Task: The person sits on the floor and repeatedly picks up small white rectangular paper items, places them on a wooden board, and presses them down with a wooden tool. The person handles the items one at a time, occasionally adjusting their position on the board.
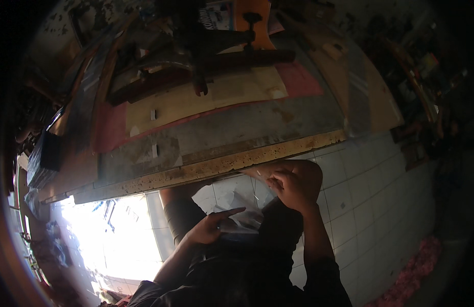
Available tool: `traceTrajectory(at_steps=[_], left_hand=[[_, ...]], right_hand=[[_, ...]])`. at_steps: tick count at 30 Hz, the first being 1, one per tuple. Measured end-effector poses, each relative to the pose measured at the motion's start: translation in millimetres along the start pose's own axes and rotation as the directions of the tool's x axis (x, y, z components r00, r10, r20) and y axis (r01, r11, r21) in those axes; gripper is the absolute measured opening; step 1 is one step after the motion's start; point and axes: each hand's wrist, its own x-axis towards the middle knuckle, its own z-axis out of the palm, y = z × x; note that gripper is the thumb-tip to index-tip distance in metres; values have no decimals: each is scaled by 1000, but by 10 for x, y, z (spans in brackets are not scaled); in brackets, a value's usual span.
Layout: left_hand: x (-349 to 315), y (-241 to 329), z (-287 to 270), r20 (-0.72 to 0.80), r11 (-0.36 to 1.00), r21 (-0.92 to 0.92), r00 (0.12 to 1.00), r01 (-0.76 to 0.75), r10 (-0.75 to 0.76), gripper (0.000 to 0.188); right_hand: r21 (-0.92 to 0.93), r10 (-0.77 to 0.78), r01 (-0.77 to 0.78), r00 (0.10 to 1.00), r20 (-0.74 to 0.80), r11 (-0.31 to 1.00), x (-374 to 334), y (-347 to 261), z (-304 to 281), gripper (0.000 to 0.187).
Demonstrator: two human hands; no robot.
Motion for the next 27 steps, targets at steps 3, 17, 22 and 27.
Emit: traceTrajectory(at_steps=[3,17,22,27], left_hand=[[63,26,8,-2,993,-92,998,70,-71,91],[51,-73,-28,10,994,-70,997,80,-79,90],[49,-97,-37,-6,995,-72,997,74,-75,91],[54,-55,-21,7,993,-69,995,98,-97,90]], right_hand=[[950,-189,-142,962,199,277,-170,128,70,23],[575,71,-184,974,213,797,-116,192,136,5],[395,-45,2,994,99,919,-131,290,213,7],[851,-137,-44,981,135,523,-211,119,105,9]])
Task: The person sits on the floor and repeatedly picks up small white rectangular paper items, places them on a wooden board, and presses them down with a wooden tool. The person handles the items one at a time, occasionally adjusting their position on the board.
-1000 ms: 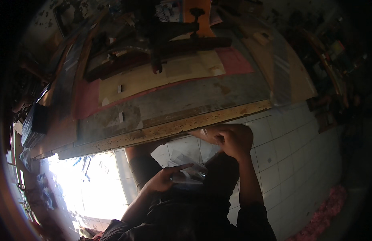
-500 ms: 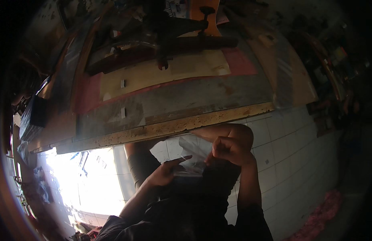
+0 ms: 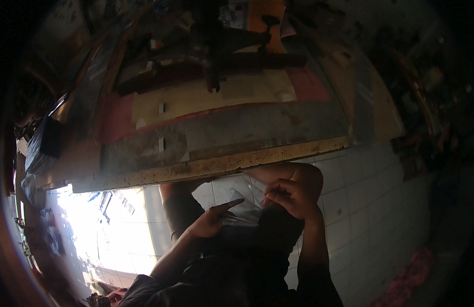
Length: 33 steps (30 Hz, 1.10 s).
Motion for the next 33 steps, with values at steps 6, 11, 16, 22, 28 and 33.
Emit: traceTrajectory(at_steps=[6,11,16,22,28,33], left_hand=[[15,26,-9,-1,999,-25,1000,20,-20,90],[-3,-173,27,-21,999,-32,1000,-15,14,87],[-12,24,-11,43,1000,-21,999,-3,4,84],[-85,64,-55,41,999,-44,999,-4,5,82],[-276,327,-125,34,993,10,993,-117,117,79],[-182,235,-192,46,998,-29,997,-57,58,81]], right_hand=[[-705,-55,-159,961,-270,691,145,213,-175,12],[334,-102,96,995,1,938,53,206,-174,16],[-934,92,-294,955,-281,204,142,572,-383,18],[-299,76,-131,979,-188,945,46,-352,-97,11],[333,-146,124,988,42,935,-183,-373,-259,12],[-914,-88,-326,930,-356,243,77,864,-231,18]])
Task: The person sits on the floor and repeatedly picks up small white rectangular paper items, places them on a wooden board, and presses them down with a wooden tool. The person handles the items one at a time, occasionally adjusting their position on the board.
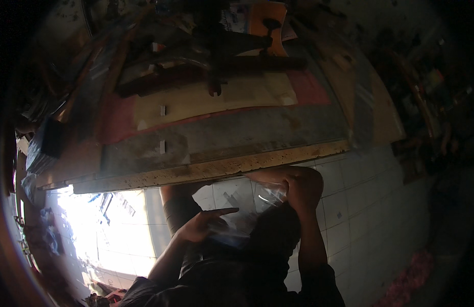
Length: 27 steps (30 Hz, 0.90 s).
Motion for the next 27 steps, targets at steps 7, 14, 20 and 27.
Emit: traceTrajectory(at_steps=[7,14,20,27], left_hand=[[83,-186,83,-173,989,-131,981,65,-87,81],[365,-286,121,-417,991,-127,904,49,-98,64],[351,-291,135,-440,963,-270,890,-1,-122,61],[337,-241,142,-387,966,-253,911,44,-143,59]], right_hand=[[607,-78,226,962,-260,762,-302,-881,-833,13],[485,-492,463,867,-74,742,-824,-1564,-830,17],[583,-396,411,904,-160,701,-709,-1478,-584,15],[584,-351,380,921,-168,717,-496,-1378,-522,37]])
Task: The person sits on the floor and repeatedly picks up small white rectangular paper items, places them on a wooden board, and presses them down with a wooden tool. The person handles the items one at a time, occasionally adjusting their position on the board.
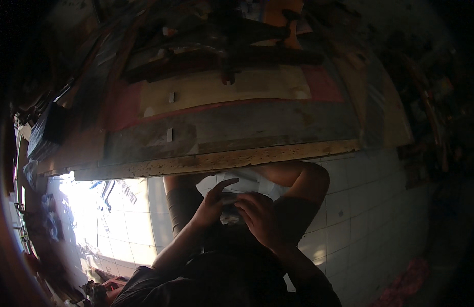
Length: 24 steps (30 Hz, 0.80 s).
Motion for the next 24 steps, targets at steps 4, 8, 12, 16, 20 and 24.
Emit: traceTrajectory(at_steps=[4,8,12,16,20,24], left_hand=[[-31,-37,-31,56,993,-106,998,43,-37,58],[-15,-208,-56,80,998,16,995,-54,53,58],[-53,-206,-21,33,999,-12,999,-41,41,59],[-85,-187,26,7,1000,-21,1000,12,-12,59],[-78,-247,29,-18,999,47,1000,-21,22,59],[-87,-272,10,-3,999,42,1000,-11,11,61]], right_hand=[[57,90,-94,994,68,994,60,10,-45,42],[21,106,-109,990,92,994,64,13,-20,44],[-214,145,-121,985,98,969,60,-144,-63,50],[-205,186,-149,967,176,967,24,-114,-43,54],[-180,163,-137,976,142,974,4,-107,12,53],[-197,126,-103,986,111,975,-28,-42,75,58]])
